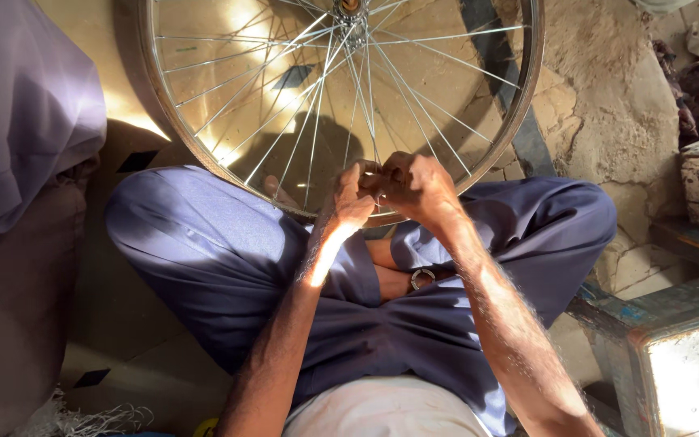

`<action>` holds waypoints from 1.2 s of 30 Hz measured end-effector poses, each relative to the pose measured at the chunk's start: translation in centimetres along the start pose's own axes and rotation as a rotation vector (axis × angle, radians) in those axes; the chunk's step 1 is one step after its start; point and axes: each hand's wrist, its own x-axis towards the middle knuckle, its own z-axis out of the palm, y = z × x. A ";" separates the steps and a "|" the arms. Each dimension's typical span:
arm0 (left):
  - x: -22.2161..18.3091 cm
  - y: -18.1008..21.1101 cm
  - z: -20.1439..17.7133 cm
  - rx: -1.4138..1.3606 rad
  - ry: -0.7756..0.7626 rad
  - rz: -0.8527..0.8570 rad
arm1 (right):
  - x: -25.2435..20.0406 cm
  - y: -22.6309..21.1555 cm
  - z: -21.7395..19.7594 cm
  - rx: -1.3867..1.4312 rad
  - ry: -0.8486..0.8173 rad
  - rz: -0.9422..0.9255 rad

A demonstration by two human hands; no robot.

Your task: The person sits on the floor and threads spokes through a bicycle wheel rim by hand, positioning and securing them into the hub.

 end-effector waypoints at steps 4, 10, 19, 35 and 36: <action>-0.9 4.5 -2.7 -0.258 -0.196 -0.309 | 2.2 -0.2 -2.2 -0.477 0.135 -0.014; -2.3 12.2 -5.7 -0.205 -0.187 -0.344 | 1.4 -1.8 -7.9 -0.580 0.197 0.086; -2.1 7.3 -5.6 0.048 -0.181 -0.069 | 1.8 -1.2 -4.1 -0.457 0.016 0.070; -4.8 13.4 -1.9 0.583 -0.129 0.145 | -1.9 0.7 -3.0 -0.539 0.244 -0.216; -5.7 12.0 -1.8 0.600 -0.083 0.168 | -1.9 1.1 -3.1 -0.528 0.203 -0.159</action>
